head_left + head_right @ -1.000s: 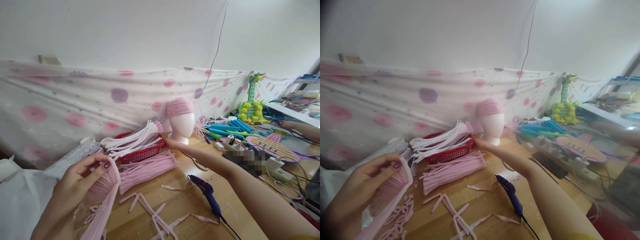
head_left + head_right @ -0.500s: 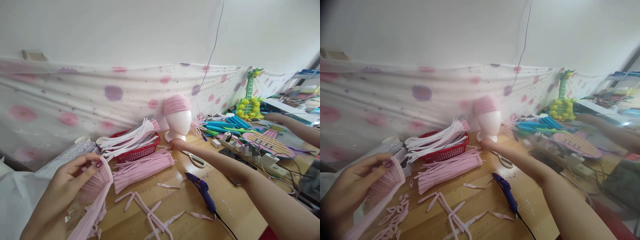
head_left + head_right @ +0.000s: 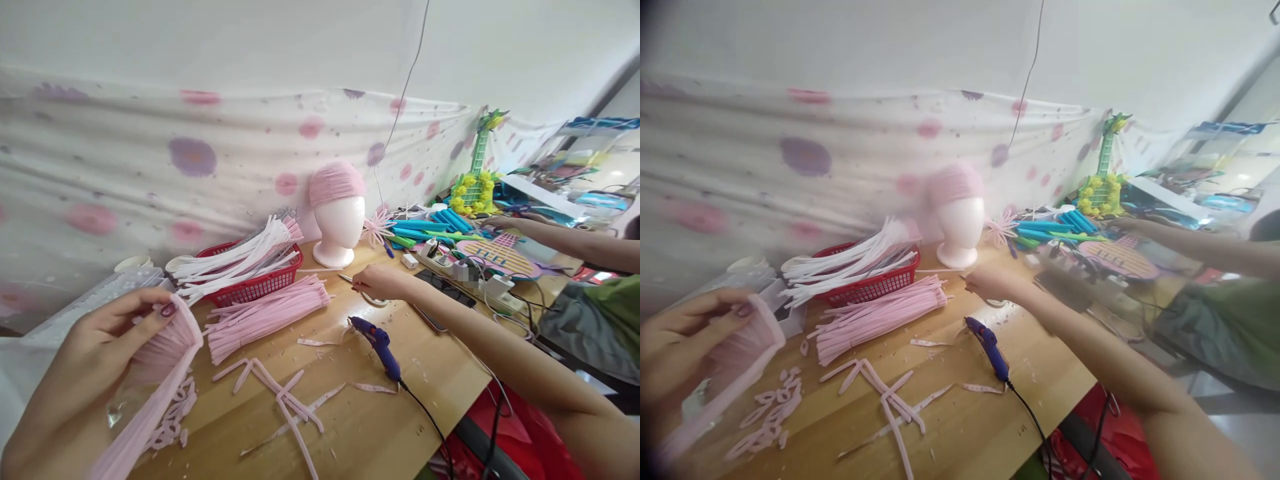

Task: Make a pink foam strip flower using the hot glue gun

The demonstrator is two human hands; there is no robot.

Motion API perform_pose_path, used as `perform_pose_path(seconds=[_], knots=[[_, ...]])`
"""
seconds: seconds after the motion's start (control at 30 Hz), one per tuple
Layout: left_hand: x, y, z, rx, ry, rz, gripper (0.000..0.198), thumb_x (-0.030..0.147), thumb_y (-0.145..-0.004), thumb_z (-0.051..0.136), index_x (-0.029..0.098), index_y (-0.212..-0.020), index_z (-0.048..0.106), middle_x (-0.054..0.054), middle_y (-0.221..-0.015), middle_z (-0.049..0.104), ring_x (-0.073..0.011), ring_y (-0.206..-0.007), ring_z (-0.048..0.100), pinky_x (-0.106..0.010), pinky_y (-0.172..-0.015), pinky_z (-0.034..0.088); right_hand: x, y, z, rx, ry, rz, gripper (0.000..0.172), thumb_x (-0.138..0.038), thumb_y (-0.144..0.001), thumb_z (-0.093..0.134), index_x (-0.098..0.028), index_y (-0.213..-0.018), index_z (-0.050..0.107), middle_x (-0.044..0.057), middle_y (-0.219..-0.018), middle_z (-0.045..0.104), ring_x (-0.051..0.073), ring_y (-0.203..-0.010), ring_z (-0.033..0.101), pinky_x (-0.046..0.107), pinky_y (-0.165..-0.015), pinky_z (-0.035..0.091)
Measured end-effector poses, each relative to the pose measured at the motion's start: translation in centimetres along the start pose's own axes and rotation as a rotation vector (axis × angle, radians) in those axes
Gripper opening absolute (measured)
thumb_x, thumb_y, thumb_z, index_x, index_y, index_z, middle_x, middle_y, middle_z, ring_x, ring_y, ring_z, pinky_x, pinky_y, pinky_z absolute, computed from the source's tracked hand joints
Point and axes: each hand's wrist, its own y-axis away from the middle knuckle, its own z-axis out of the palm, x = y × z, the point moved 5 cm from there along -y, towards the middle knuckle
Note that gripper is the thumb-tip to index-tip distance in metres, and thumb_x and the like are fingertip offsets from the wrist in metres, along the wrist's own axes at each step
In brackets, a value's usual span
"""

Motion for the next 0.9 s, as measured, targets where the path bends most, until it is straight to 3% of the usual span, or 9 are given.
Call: perform_pose_path(seconds=[0.07,0.17,0.3,0.47,0.6,0.73,0.83,0.9], knots=[[0.3,0.0,0.7,-0.059,0.077,-0.105,0.029,0.044,-0.057,0.077,0.024,-0.077,0.076,0.001,-0.076,0.073,-0.0148,-0.066,0.063,-0.017,-0.056,0.052,0.3,-0.3,-0.2,0.036,0.01,0.026,0.027,-0.033,-0.098,0.059,-0.017,-0.118,0.063,0.009,-0.119,0.065,0.022,-0.099,0.066,0.042,-0.085,0.057],[0.8,0.3,1.3,-0.094,0.146,-0.202,0.028,0.04,-0.05,0.081,0.025,-0.073,0.075,0.003,-0.072,0.072,-0.0133,-0.064,0.061,-0.015,-0.055,0.05,-0.3,-3.2,-0.7,0.107,0.014,0.049,0.032,-0.033,-0.097,0.06,-0.017,-0.124,0.059,0.01,-0.125,0.062,0.023,-0.104,0.065,0.044,-0.087,0.056],[0.2,0.4,1.2,-0.085,0.171,-0.209,0.027,0.04,-0.048,0.083,0.027,-0.07,0.076,0.002,-0.077,0.074,-0.0164,-0.071,0.064,-0.017,-0.058,0.052,-1.7,-7.5,0.0,0.13,-0.002,0.079,0.033,-0.032,-0.096,0.062,-0.017,-0.125,0.059,0.01,-0.126,0.062,0.024,-0.105,0.065,0.044,-0.087,0.056],[-0.3,0.2,0.5,-0.042,0.182,-0.232,0.027,0.04,-0.048,0.083,0.027,-0.07,0.076,0.001,-0.073,0.073,-0.0171,-0.065,0.062,-0.02,-0.053,0.05,-1.9,-8.3,1.4,0.17,-0.025,0.101,0.034,-0.031,-0.096,0.062,-0.015,-0.126,0.059,0.01,-0.126,0.061,0.025,-0.106,0.064,0.044,-0.087,0.055],[0.9,0.2,0.9,-0.056,0.177,-0.269,0.028,0.036,-0.047,0.082,0.024,-0.072,0.076,0.001,-0.071,0.072,-0.0159,-0.062,0.06,-0.02,-0.051,0.048,-1.1,-7.1,1.7,0.071,0.018,0.075,0.034,-0.032,-0.096,0.062,-0.016,-0.126,0.059,0.011,-0.126,0.062,0.024,-0.105,0.065,0.044,-0.087,0.056],[2.2,0.3,2.1,-0.089,0.188,-0.255,0.025,0.034,-0.048,0.078,0.023,-0.07,0.075,0.0,-0.074,0.073,-0.016,-0.07,0.061,-0.019,-0.058,0.049,0.2,-3.9,0.8,0.027,0.033,0.074,0.031,-0.031,-0.095,0.063,-0.014,-0.121,0.061,0.011,-0.12,0.064,0.023,-0.101,0.066,0.042,-0.085,0.057],[2.3,0.4,2.9,-0.136,0.169,-0.234,0.025,0.036,-0.052,0.077,0.023,-0.074,0.074,0.001,-0.075,0.072,-0.0146,-0.068,0.06,-0.018,-0.057,0.048,1.6,0.6,-0.7,0.079,-0.039,0.083,0.011,-0.018,-0.092,0.062,-0.008,-0.093,0.066,0.013,-0.09,0.071,0.025,-0.085,0.069,0.036,-0.074,0.055],[2.0,0.4,3.1,-0.157,0.151,-0.23,0.026,0.037,-0.053,0.077,0.024,-0.076,0.074,0.002,-0.072,0.071,-0.0141,-0.065,0.058,-0.018,-0.055,0.047,2.3,4.2,-1.5,0.129,-0.132,0.07,0.015,-0.018,-0.095,0.053,-0.012,-0.086,0.063,0.009,-0.075,0.07,0.022,-0.073,0.069,0.031,-0.066,0.052]])
